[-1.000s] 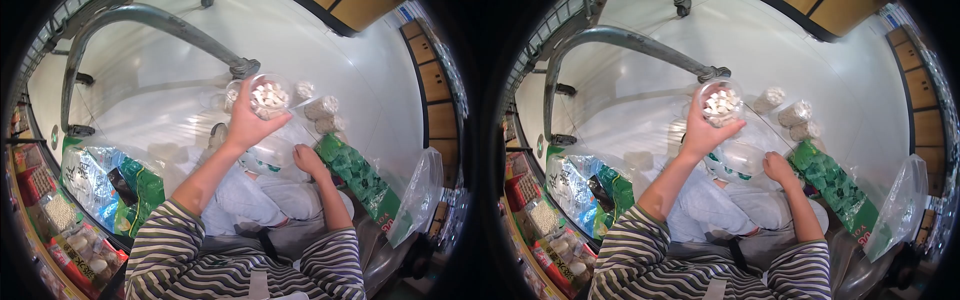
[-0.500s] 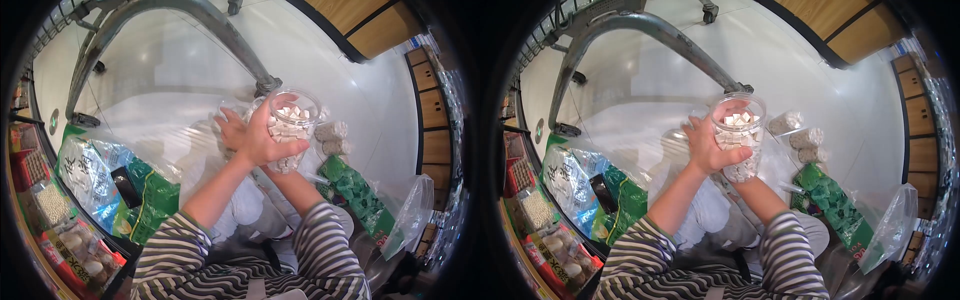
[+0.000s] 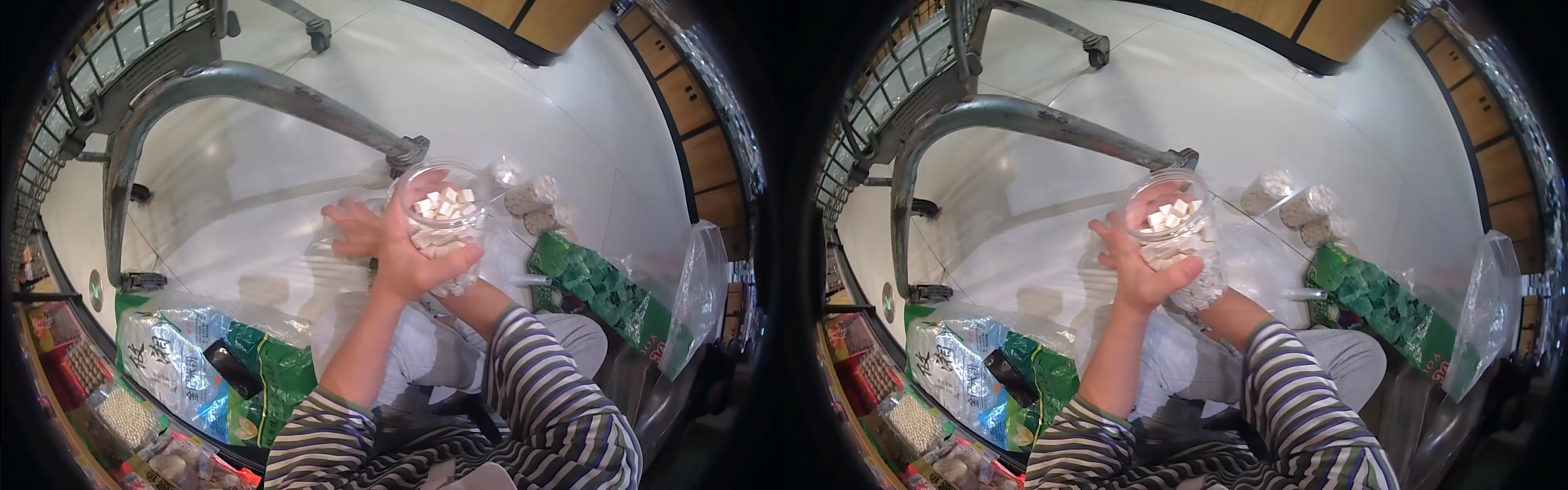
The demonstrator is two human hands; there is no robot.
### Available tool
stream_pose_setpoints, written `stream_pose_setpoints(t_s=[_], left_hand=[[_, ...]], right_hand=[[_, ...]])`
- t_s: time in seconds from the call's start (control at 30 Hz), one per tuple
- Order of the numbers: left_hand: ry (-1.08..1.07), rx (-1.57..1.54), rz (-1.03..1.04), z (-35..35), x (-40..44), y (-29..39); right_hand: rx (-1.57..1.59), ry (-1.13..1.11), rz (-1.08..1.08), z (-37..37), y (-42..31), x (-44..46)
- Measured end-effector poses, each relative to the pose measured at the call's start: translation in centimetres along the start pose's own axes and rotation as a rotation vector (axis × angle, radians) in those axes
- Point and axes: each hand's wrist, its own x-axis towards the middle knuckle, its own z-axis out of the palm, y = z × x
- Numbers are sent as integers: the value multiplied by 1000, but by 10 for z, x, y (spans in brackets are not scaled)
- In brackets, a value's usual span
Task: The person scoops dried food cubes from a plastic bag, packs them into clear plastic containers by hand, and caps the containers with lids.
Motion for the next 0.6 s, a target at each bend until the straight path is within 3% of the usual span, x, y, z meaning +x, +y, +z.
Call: stream_pose_setpoints(t_s=[0.07, 0.17, 0.27, 0.37, 0.43, 0.6], left_hand=[[7, -98, 64, 1, -5, -3], [-122, -215, 132, 4, -11, -6], [-300, -240, 15, 12, -13, -7], [-369, -162, -137, 31, -19, -12], [-475, 166, -174, 46, -20, -27], [-461, 323, -148, 72, -27, -74]], right_hand=[[8, 20, -54, -12, -6, -20], [319, 217, -112, -33, 5, -86], [612, 420, -170, -63, 35, -165], [742, 401, 238, -104, 76, -224], [1419, 726, -63, -126, 88, -250], [1264, 670, -271, -130, 82, -264]])
